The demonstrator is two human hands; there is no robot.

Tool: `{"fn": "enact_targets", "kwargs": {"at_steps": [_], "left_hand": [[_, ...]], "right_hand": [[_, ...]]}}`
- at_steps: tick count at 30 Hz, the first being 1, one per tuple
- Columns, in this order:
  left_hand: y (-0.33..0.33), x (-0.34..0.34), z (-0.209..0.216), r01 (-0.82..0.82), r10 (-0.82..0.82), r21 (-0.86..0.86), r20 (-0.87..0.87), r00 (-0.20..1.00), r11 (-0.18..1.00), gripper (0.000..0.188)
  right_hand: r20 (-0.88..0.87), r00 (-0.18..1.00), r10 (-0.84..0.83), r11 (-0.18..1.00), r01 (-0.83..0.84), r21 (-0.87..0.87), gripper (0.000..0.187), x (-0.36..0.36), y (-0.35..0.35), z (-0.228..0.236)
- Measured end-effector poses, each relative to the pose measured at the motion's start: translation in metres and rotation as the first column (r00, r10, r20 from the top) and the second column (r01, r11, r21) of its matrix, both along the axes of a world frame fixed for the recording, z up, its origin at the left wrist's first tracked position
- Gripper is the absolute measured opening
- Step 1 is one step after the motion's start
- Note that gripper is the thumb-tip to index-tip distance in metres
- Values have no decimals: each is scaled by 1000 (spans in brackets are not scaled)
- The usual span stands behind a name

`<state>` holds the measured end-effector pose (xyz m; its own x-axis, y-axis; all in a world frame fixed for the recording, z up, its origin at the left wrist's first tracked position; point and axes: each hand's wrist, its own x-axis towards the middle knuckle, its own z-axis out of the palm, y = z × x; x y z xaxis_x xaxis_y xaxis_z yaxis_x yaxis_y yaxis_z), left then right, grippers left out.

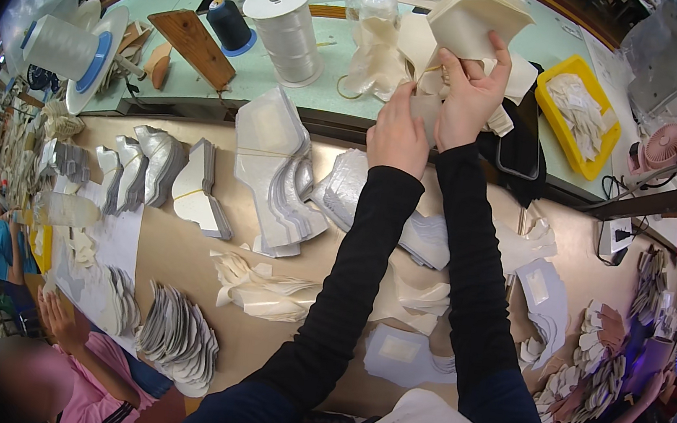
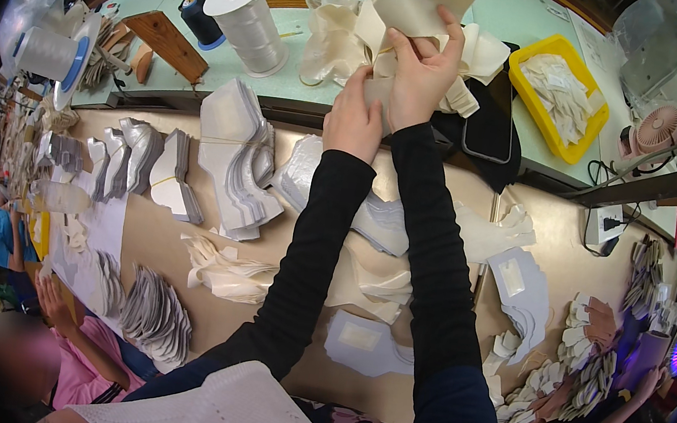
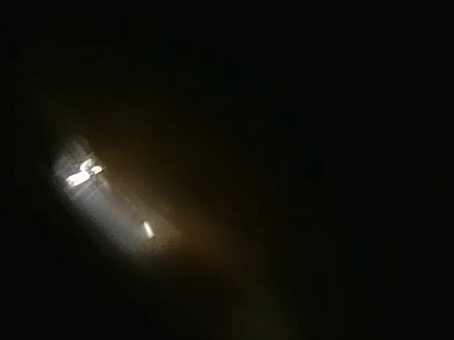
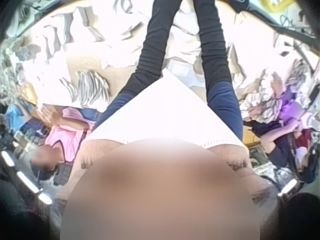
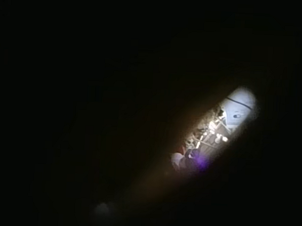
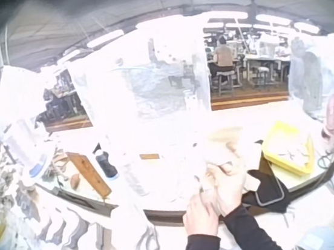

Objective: The person repeatedly folds small white fabric pieces by hand at a workbench. They pick up each piece, fold it in half, and place it into a growing stack. The person also handles a grey template and a larger beige fabric piece, folding and stacking them separately.

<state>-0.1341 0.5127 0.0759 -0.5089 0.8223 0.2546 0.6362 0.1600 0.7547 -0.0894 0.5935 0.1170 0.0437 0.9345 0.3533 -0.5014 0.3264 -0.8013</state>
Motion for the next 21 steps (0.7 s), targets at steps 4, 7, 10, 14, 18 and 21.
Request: {"fn": "enact_targets", "kwargs": {"at_steps": [4, 7, 10, 14, 18, 21], "left_hand": [[0, 1, -2, -3, 3, 19, -16, 1000, 1000, 50], [1, 1, -5, -7, 7, -12, -39, 999, 1000, 48], [1, 0, -10, 0, 0, 2, -39, 999, 1000, 47], [1, -4, -4, -26, 23, 57, 43, 999, 998, 46], [-8, 7, 33, -206, 197, 278, 59, 979, 938, 34], [-28, 1, 75, -65, -162, 538, 365, 917, 841, 26]], "right_hand": [[-71, 994, -83, 996, 86, 36, 66, -2, -3, 8], [-67, 986, -152, 982, 159, 103, 67, 1, -5, 22], [-209, 964, -163, 931, 221, 292, 64, 23, 1, 48], [-219, 964, -150, 936, 210, 284, 61, 47, -7, 70], [-153, 987, -57, 985, 80, 150, 59, 52, -27, 94], [-93, 995, 31, 996, -24, 84, 55, 52, -66, 119]]}}
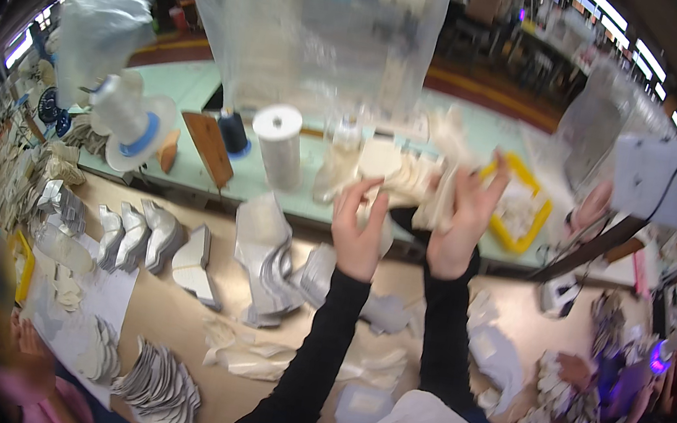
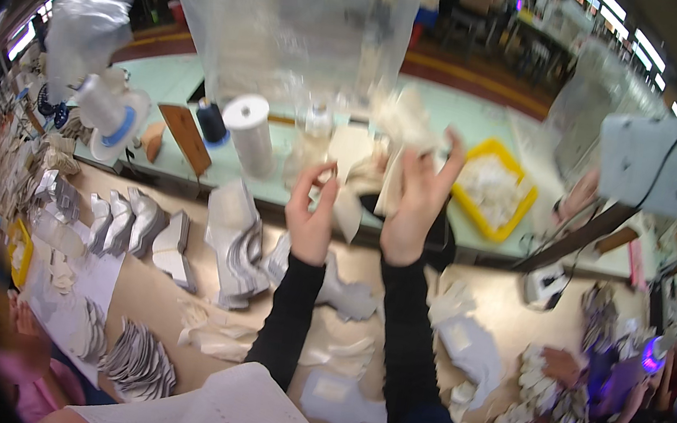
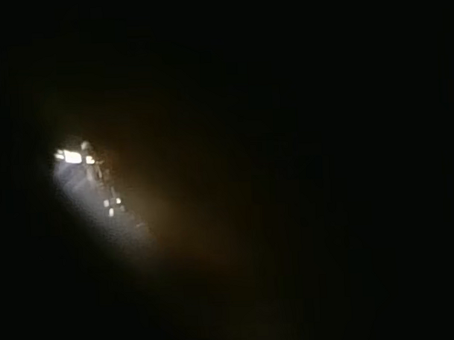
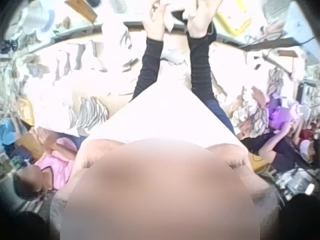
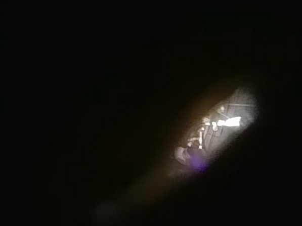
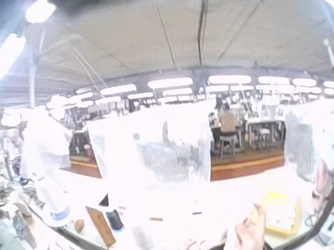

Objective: The person repeatedly folds small white fabric pieces by hand at a workbench. They pick up each piece, fold it in half, and place it into a growing stack. The person also handles a grey template and a larger beige fabric piece, folding and stacking them separately.

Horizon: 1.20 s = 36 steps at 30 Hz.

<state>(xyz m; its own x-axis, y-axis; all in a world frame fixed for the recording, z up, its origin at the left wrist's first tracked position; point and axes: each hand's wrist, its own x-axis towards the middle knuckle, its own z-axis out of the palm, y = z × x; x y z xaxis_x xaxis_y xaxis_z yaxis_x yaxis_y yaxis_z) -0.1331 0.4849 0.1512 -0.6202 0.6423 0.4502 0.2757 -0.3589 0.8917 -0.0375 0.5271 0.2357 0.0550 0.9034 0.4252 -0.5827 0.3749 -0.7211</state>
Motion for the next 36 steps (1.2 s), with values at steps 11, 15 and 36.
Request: {"fn": "enact_targets", "kwargs": {"at_steps": [11, 15, 36], "left_hand": [[-173, 38, 78, 738, -878, 555, 466, 108, 385, 76], [-247, 67, 72, 688, -689, 434, 713, 133, 582, 63], [-502, 119, -35, 495, -179, 31, 950, 255, 868, 48]], "right_hand": [[671, 489, 557, 788, -566, -242, 51, 144, -176, 65], [807, 444, 389, 878, -445, -178, 48, 170, -243, 54], [848, 502, 172, 979, -184, -89, 17, 147, -468, -89]]}}
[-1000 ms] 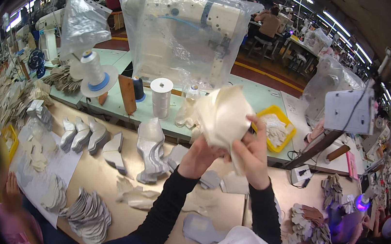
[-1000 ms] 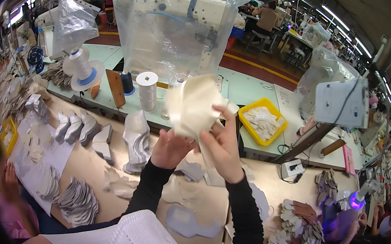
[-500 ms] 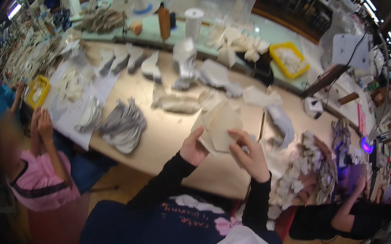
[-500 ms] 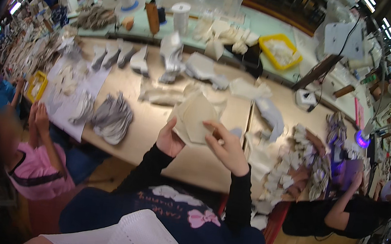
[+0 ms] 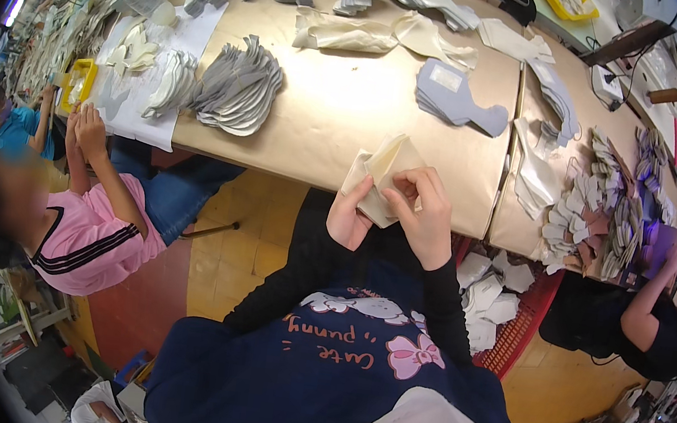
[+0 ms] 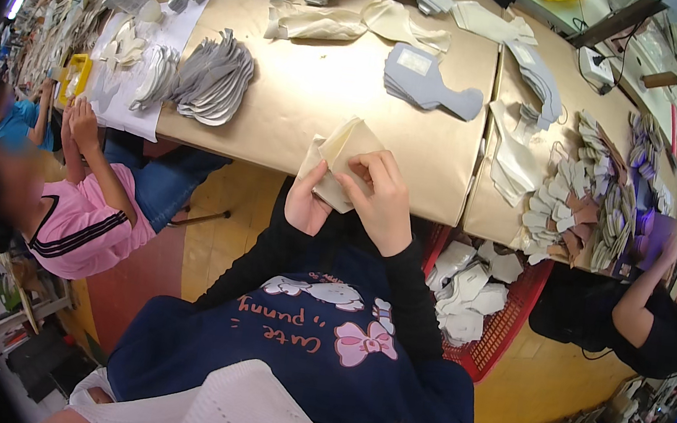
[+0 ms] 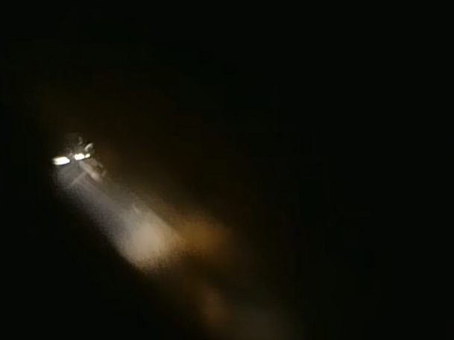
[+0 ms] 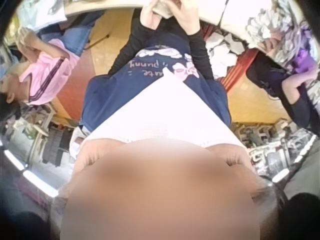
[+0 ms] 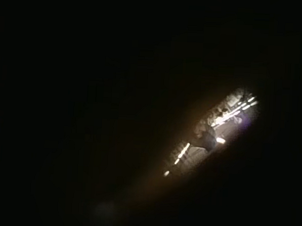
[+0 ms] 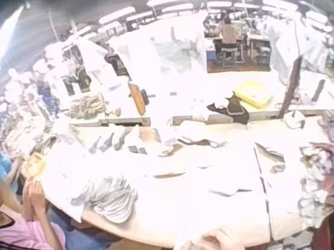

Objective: The person repeatedly folds small white fabric pieces by hand at a workbench. They pick up each piece, fold it in half, and place it into a growing stack. The person also handles a grey template and a larger beige fabric piece, folding and stacking them separately.

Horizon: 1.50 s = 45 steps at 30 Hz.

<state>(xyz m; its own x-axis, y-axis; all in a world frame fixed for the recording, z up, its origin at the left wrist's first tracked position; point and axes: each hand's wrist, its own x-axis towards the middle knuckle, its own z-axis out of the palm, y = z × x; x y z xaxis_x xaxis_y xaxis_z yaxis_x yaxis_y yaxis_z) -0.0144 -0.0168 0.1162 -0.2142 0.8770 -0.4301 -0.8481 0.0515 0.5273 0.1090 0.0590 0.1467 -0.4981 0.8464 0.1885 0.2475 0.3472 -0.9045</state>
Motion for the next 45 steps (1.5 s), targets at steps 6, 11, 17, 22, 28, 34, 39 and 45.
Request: {"fn": "enact_targets", "kwargs": {"at_steps": [6, 11, 17, 22, 28, 34, 39, 45], "left_hand": [[-2, 9, 3, 65, -63, 25, -87, 994, 998, 48], [2, 2, -3, 160, -152, 126, -72, 986, 979, 49], [6, 2, -6, 297, -198, 269, -340, 919, 916, 53], [5, 2, -5, 395, -199, 307, -512, 836, 866, 47], [12, 0, -3, 432, -161, 357, -587, 793, 828, 46], [13, -8, 1, 522, -112, 333, -752, 649, 785, 54], [11, -5, 0, 397, -275, 458, -311, 910, 796, 82], [20, 0, 10, 301, -268, 120, -231, 935, 946, 46]], "right_hand": [[-8, 1000, -20, 1000, 20, 4, 11, 11, -3, 4], [-110, 991, -74, 995, 65, -79, 7, 20, 1, 8], [-358, 929, -88, 914, -68, -401, 13, 33, 6, 11], [-333, 939, -90, 910, -58, -412, 20, 40, 3, 18], [-327, 927, -183, 859, -11, -512, 24, 37, 2, 22], [-315, 936, -159, 840, -40, -541, 22, 40, 1, 29], [-294, 938, -183, 850, 0, -527, 24, 36, -1, 25], [-104, 978, -179, 913, 126, -387, 26, 20, -4, 10]]}}
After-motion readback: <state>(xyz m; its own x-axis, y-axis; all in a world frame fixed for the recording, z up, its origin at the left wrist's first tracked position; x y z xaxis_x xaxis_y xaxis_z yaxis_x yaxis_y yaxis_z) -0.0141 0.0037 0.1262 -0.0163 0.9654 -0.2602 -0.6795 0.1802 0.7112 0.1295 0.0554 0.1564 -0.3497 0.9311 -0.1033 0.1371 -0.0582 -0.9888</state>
